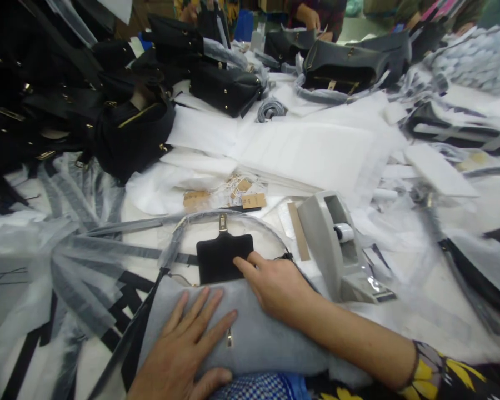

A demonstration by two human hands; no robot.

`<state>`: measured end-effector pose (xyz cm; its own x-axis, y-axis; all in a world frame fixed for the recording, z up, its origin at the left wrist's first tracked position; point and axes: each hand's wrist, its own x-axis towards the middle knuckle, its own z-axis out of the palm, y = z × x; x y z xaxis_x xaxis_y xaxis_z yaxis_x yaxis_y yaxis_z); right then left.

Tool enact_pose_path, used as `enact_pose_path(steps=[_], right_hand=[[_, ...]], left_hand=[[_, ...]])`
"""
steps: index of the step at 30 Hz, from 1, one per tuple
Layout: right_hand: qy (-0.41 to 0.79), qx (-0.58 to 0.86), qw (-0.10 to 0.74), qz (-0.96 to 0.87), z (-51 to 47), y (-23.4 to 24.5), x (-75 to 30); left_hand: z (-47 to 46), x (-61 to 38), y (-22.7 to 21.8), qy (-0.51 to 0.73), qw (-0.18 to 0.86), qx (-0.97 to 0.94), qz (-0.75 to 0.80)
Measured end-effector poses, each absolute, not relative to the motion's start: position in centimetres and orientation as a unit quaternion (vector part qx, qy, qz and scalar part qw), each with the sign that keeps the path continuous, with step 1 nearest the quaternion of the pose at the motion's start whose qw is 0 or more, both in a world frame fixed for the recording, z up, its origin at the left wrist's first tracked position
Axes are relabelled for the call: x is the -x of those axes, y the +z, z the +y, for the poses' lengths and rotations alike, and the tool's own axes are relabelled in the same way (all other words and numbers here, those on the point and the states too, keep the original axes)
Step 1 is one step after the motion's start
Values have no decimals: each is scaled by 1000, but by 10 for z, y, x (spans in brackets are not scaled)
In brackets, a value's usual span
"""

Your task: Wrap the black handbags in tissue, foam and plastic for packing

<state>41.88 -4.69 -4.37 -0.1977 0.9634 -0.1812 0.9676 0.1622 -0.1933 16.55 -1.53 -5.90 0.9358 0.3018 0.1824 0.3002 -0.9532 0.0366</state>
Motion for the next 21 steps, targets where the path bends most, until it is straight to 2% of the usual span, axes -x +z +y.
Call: enact_pose_path(steps=[8,13,15,19,21], right_hand=[[-90,-644,-159,743,-5,-25,-415],[-285,-689,-199,636,37,-19,-407],[-313,-681,-234,619,28,-13,-403],[-354,-589,-371,624,-29,-2,-395],[-333,-554,-372,667,-59,-5,-394]], left_hand=[[-26,-165,-68,68,44,-977,195],[-27,-167,-67,68,44,-976,201],[-27,-168,-65,69,49,-976,199],[-28,-168,-61,91,72,-973,197],[-29,-167,-60,121,93,-968,198]])
